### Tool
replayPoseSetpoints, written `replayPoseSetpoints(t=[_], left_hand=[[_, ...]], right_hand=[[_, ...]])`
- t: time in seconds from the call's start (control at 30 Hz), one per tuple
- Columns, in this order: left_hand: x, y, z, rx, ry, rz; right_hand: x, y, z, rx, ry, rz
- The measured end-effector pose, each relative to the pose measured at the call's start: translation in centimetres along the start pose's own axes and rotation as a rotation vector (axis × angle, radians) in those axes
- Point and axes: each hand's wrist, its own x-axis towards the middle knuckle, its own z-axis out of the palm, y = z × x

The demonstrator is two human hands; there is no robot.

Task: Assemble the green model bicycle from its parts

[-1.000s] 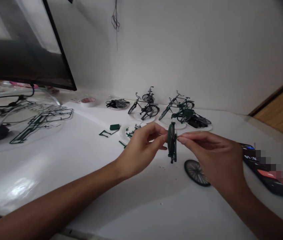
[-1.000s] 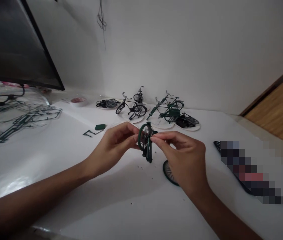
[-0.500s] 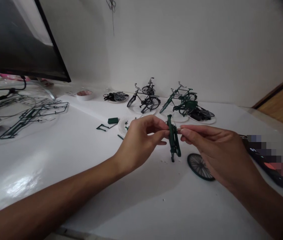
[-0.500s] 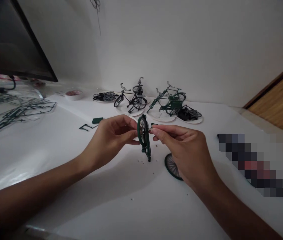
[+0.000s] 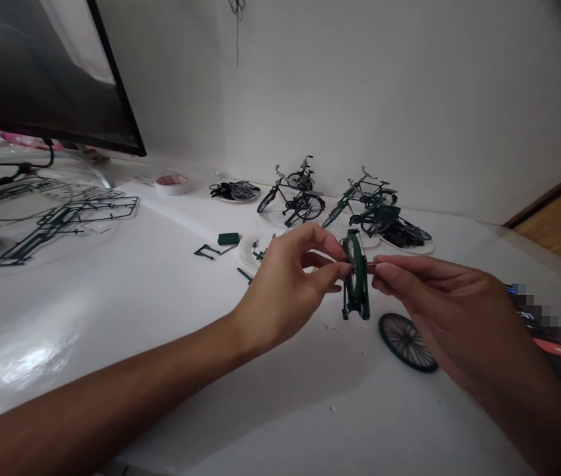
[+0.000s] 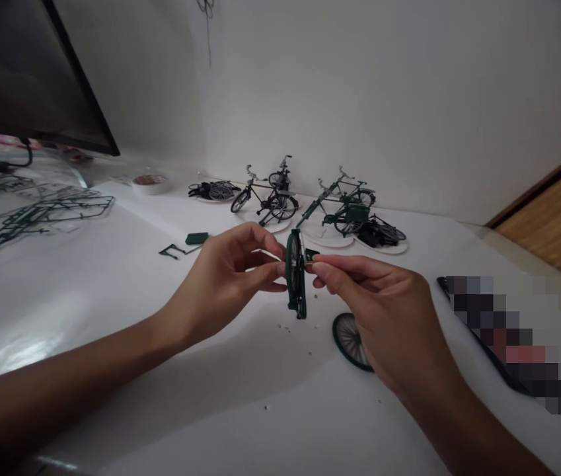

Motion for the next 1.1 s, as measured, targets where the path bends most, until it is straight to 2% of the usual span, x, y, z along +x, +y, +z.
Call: replayPoseSetpoints(t=[0.2, 0.5, 0.7, 0.83, 1.1], left_hand=[[-0.1, -0.2, 0.1, -0.021, -0.024, 0.014], [-0.1, -0.8, 0.0, -0.036, 0.031, 0.052], [0.1, -0.7, 0.2, -0.085, 0.023, 0.035], [-0.1, -0.5, 0.2, -0.026, 0.053, 0.034], [-0.5, -0.4, 0.3, 0.056, 0.026, 0.129]], right_hand=[[0.0, -0.2, -0.1, -0.009, -0.016, -0.027], [-0.2, -0.3, 0.0, -0.101, -0.044, -0.062], [-0.4, 0.0, -0.1, -0.133, -0.076, -0.079], [-0.3, 0.1, -0.3, -0.148, -0.079, -0.105], [-0.8, -1.6, 0.0, -0.414, -0.096, -0.332]])
